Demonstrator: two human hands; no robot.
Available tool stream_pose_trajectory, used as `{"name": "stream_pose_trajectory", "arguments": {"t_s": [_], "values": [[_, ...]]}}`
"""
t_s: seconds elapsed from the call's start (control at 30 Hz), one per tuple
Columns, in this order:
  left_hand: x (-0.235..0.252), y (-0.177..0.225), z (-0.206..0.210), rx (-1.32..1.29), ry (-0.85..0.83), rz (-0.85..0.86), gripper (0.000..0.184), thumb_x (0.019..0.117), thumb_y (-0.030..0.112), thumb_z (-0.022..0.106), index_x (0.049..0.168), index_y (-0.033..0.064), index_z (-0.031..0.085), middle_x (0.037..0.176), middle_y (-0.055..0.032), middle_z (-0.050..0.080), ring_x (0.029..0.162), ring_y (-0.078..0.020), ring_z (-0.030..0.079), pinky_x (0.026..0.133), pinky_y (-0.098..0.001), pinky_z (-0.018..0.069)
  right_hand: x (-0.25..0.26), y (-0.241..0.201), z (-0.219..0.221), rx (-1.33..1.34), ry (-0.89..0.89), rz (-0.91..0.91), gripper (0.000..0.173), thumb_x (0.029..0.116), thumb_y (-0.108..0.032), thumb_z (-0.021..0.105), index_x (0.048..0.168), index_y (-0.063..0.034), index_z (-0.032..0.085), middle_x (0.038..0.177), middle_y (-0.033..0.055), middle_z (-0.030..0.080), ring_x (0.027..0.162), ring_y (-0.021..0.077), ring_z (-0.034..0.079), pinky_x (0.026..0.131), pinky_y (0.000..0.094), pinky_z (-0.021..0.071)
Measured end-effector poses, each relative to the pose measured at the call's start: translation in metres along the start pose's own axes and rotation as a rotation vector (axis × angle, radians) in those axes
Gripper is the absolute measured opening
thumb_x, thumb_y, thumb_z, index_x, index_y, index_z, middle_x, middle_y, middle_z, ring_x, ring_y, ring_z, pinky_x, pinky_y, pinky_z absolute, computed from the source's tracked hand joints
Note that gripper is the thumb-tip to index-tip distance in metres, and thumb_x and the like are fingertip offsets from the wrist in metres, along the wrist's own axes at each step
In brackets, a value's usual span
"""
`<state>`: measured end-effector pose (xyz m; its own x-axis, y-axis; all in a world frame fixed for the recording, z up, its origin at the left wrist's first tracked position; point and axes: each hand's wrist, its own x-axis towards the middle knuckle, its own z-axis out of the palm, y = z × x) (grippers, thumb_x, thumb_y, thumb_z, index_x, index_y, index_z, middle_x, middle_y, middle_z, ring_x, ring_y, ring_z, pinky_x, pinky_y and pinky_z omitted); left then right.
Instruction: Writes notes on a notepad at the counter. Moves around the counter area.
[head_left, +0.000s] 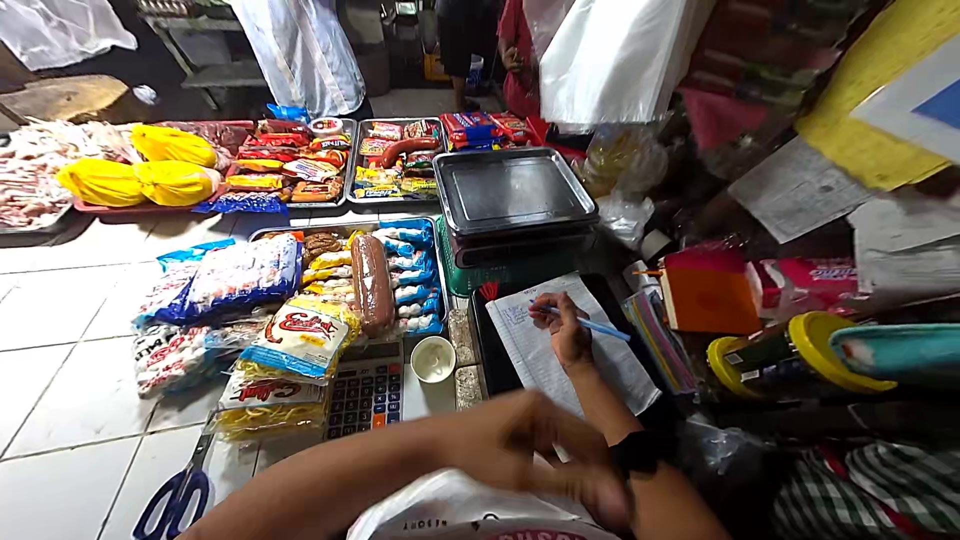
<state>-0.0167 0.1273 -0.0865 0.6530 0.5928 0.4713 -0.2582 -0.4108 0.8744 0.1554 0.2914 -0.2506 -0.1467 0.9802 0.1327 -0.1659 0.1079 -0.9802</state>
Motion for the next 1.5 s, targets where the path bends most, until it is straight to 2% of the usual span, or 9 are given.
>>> {"name": "stream_pose_trajectory", "arguments": {"t_s": [0.03, 0.1, 0.13, 0.27, 0.43, 0.6, 0.8, 1.13, 1.5], "values": [[0.002, -0.041, -0.01, 0.302, -0.003, -0.097, 0.036, 0.1064, 0.024, 0.052, 0.102, -0.0054, 0.073, 0.094, -0.013, 0.073, 0.091, -0.0159, 0.069, 0.086, -0.0313, 0.0547, 0.0, 0.002, -0.001, -0.059, -0.019, -0.047, 0.031, 0.1056, -0.01, 0.039, 0.099, 0.0046, 0.067, 0.097, 0.0089, 0.072, 0.087, 0.0166, 0.072, 0.082, 0.0336, 0.0627], [-0.007, -0.115, -0.013, 0.81, -0.065, -0.311, 0.042, 0.108, 0.032, 0.049, 0.121, -0.0028, 0.069, 0.128, -0.0223, 0.067, 0.131, -0.0358, 0.057, 0.116, -0.0532, 0.0376, -0.001, 0.005, -0.001, -0.16, -0.032, -0.123, 0.013, 0.0968, -0.002, 0.058, 0.101, 0.0073, 0.067, 0.099, 0.0117, 0.07, 0.084, 0.0161, 0.072, 0.078, 0.0316, 0.0637], [-0.017, -0.146, -0.01, 0.932, -0.057, -0.327, 0.045, 0.1082, 0.034, 0.048, 0.127, -0.0023, 0.066, 0.14, -0.0238, 0.06, 0.141, -0.0408, 0.048, 0.12, -0.0599, 0.0297, -0.002, 0.008, -0.002, -0.186, -0.035, -0.145, 0.013, 0.0927, 0.001, 0.063, 0.103, 0.0084, 0.067, 0.101, 0.0129, 0.069, 0.083, 0.0158, 0.072, 0.077, 0.0306, 0.0636], [-0.044, -0.205, 0.007, 1.136, 0.254, -0.102, 0.042, 0.1061, 0.032, 0.047, 0.13, 0.004, 0.068, 0.138, -0.0183, 0.063, 0.135, -0.0343, 0.055, 0.118, -0.053, 0.0365, -0.003, 0.009, 0.0, -0.155, -0.032, -0.173, 0.015, 0.0894, 0.007, 0.065, 0.104, 0.0098, 0.067, 0.103, 0.0138, 0.069, 0.083, 0.0156, 0.072, 0.077, 0.0294, 0.0644], [-0.046, -0.205, 0.008, 1.113, 0.342, -0.179, 0.056, 0.1048, 0.038, 0.041, 0.139, -0.0033, 0.06, 0.145, -0.0248, 0.056, 0.139, -0.0374, 0.051, 0.12, -0.05, 0.0348, -0.01, 0.0, 0.009, -0.158, 0.005, -0.154, 0.014, 0.0897, 0.005, 0.069, 0.103, 0.0065, 0.066, 0.087, 0.0066, 0.074, 0.071, 0.0104, 0.072, 0.067, 0.0253, 0.0632], [-0.044, -0.203, 0.01, 1.173, 0.359, -0.178, 0.058, 0.1052, 0.04, 0.039, 0.134, -0.004, 0.063, 0.144, -0.0238, 0.058, 0.138, -0.0368, 0.053, 0.118, -0.0504, 0.0374, -0.018, 0.01, 0.012, -0.451, -0.017, -0.487, 0.017, 0.0856, -0.01, 0.074, 0.09, 0.0013, 0.061, 0.075, 0.0027, 0.068, 0.056, -0.0008, 0.057, 0.051, 0.0143, 0.0483], [-0.044, -0.203, 0.011, 1.184, 0.345, -0.179, 0.058, 0.105, 0.039, 0.038, 0.131, -0.0045, 0.065, 0.144, -0.0248, 0.057, 0.138, -0.0371, 0.053, 0.118, -0.0499, 0.0366, -0.017, 0.003, 0.016, -0.405, -0.04, -0.349, 0.015, 0.0871, -0.007, 0.07, 0.084, -0.0051, 0.056, 0.065, -0.0081, 0.052, 0.053, -0.0053, 0.045, 0.05, 0.0115, 0.0391], [-0.043, -0.205, 0.01, 1.21, 0.362, -0.141, 0.054, 0.1045, 0.038, 0.039, 0.121, -0.0034, 0.07, 0.14, -0.0244, 0.061, 0.136, -0.0371, 0.056, 0.117, -0.0491, 0.0381, -0.018, 0.01, 0.018, -0.48, -0.047, -0.425, 0.015, 0.0874, -0.007, 0.07, 0.082, -0.0014, 0.057, 0.066, -0.003, 0.053, 0.054, -0.0027, 0.046, 0.052, 0.0121, 0.0397], [-0.043, -0.204, 0.009, 1.229, 0.345, -0.154, 0.055, 0.1043, 0.039, 0.039, 0.123, -0.0035, 0.07, 0.141, -0.0241, 0.061, 0.135, -0.0366, 0.056, 0.117, -0.0487, 0.0383, -0.019, 0.009, 0.019, -0.465, -0.031, -0.413, 0.015, 0.0851, -0.005, 0.07, 0.08, -0.0039, 0.057, 0.064, -0.0053, 0.052, 0.053, -0.0042, 0.046, 0.051, 0.011, 0.0387]]}}
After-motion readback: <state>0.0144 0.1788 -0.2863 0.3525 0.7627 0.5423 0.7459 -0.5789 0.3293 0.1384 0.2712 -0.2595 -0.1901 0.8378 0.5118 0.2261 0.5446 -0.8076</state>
